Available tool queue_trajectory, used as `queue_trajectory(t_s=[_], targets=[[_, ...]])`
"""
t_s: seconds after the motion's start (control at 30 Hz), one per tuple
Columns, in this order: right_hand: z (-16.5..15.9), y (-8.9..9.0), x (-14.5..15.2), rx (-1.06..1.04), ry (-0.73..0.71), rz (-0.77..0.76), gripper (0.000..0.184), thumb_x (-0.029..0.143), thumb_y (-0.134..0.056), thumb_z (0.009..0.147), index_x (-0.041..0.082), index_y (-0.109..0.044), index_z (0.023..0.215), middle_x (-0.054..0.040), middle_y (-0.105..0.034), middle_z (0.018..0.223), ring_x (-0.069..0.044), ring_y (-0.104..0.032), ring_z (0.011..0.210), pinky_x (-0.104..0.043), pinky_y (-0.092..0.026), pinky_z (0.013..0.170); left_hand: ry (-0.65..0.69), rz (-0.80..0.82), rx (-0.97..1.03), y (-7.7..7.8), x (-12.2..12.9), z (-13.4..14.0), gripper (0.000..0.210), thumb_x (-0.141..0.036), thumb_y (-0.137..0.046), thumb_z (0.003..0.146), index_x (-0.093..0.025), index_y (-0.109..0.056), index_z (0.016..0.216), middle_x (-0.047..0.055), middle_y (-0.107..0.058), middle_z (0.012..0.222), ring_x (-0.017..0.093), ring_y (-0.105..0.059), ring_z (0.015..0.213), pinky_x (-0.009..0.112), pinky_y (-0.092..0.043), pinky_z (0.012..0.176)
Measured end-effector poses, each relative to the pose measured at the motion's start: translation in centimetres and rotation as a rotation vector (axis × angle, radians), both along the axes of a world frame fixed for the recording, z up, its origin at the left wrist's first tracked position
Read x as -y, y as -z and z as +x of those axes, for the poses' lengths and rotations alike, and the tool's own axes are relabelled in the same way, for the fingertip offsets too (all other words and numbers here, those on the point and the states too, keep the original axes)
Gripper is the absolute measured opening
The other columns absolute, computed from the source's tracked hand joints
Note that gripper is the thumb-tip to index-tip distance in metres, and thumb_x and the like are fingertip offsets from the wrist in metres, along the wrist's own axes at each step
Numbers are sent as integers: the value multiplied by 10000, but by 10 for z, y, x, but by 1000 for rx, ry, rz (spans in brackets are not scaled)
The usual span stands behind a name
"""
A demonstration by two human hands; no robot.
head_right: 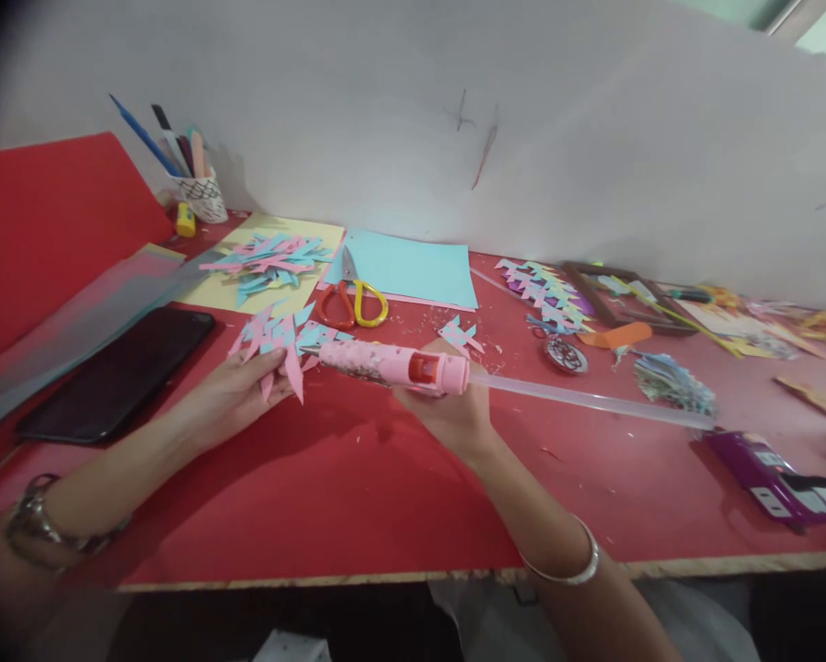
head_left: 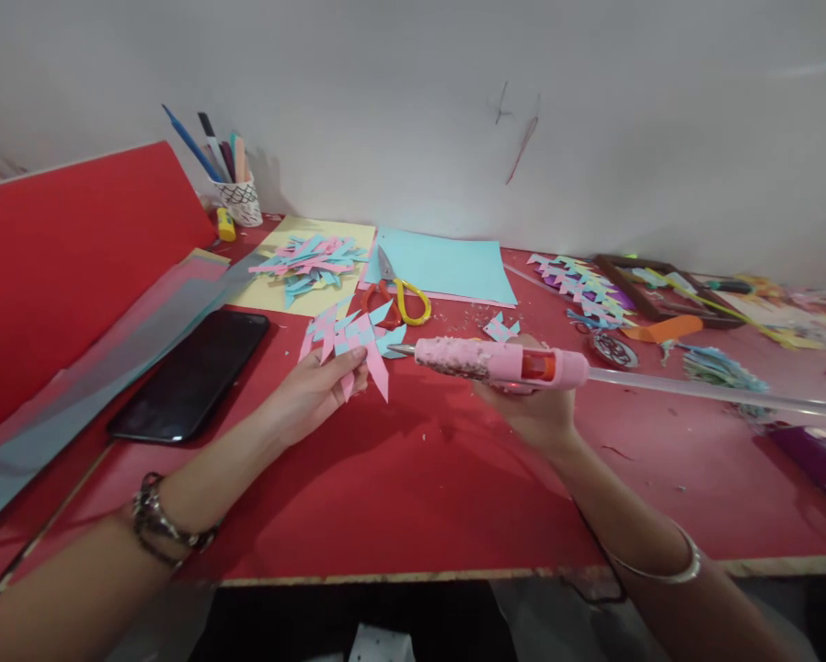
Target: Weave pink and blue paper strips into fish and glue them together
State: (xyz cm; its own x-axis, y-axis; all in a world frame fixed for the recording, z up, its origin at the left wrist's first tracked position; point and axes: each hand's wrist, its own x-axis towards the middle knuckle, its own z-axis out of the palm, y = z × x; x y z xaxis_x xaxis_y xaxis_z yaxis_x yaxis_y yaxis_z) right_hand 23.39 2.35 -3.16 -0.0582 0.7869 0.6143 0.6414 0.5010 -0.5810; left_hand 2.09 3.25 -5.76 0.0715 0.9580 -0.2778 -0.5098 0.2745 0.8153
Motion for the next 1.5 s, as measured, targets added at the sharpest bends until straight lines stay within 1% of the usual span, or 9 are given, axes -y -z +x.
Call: queue_trajectory(t_s=[0.13, 0.3, 0.53, 0.67, 0.8, 1.03, 1.23, 1.37, 1.5], targets=[[0, 0, 1, 24, 13, -37, 205, 280, -566, 594, 227, -375, 543, 48, -423, 485, -98, -406, 449, -241, -364, 426, -16, 82, -58, 5, 0, -1, 143, -171, -678, 623, -173, -543, 575, -49, -546, 529, 79, -524, 522, 214, -457, 583], [0, 1, 3, 46, 3, -62, 240, 296, -563, 603, 230, -343, 532, 50, -389, 472, -94, -366, 440, -239, -333, 412, -55, 112, -60, 0, 1, 0, 140, -153, -667, 608, -174, -539, 554, -48, -550, 539, 73, -511, 534, 209, -435, 570], [0, 1, 1, 131, 37, -50, 213, 304, -532, 600, 231, -344, 535, 41, -394, 473, -103, -374, 440, -247, -311, 424, -71, 76, -116, -3, 3, 2, 148, -156, -672, 608, -181, -532, 567, -52, -547, 544, 89, -525, 544, 237, -451, 622], [-1, 1, 0, 158, 44, -61, 227, 299, -538, 595, 234, -333, 521, 41, -387, 458, -106, -374, 437, -250, -317, 430, -65, 75, -43, -4, 3, 2, 161, -145, -700, 562, -168, -542, 583, -52, -572, 561, 76, -536, 559, 216, -461, 614], [-1, 0, 0, 141, 34, -40, 230, 320, -532, 605, 233, -337, 517, 43, -387, 452, -105, -375, 428, -250, -313, 425, -53, 92, -19, -3, 3, 2, 186, -162, -735, 518, -161, -562, 587, -41, -584, 570, 78, -531, 548, 214, -461, 579], [1, 1, 0, 130, 35, -69, 238, 328, -534, 614, 231, -331, 534, 46, -383, 466, -100, -368, 431, -245, -307, 417, -79, 64, -54, -5, 4, 2, 184, -162, -726, 529, -165, -552, 587, -37, -589, 587, 94, -556, 599, 237, -474, 636], [1, 0, 1, 117, 23, -56, 236, 322, -535, 618, 236, -335, 527, 40, -392, 461, -104, -368, 425, -250, -313, 407, -66, 79, -49, -4, 3, 1, 182, -186, -727, 515, -162, -555, 570, -51, -573, 544, 71, -523, 534, 211, -448, 567], [2, 0, 1, 99, 27, -62, 234, 321, -543, 625, 240, -346, 529, 33, -419, 473, -114, -399, 441, -257, -345, 419, -81, 72, -40, -4, 3, 2, 179, -165, -723, 517, -162, -550, 565, -46, -591, 562, 83, -553, 571, 232, -459, 615], [5, 3, 0, 119, 3, -147, 214, 338, -543, 645, 245, -384, 538, 14, -458, 493, -136, -450, 480, -279, -400, 471, -81, 87, -31, -3, 2, 2, 160, -160, -708, 550, -168, -552, 587, -51, -601, 577, 90, -567, 606, 251, -458, 661]])
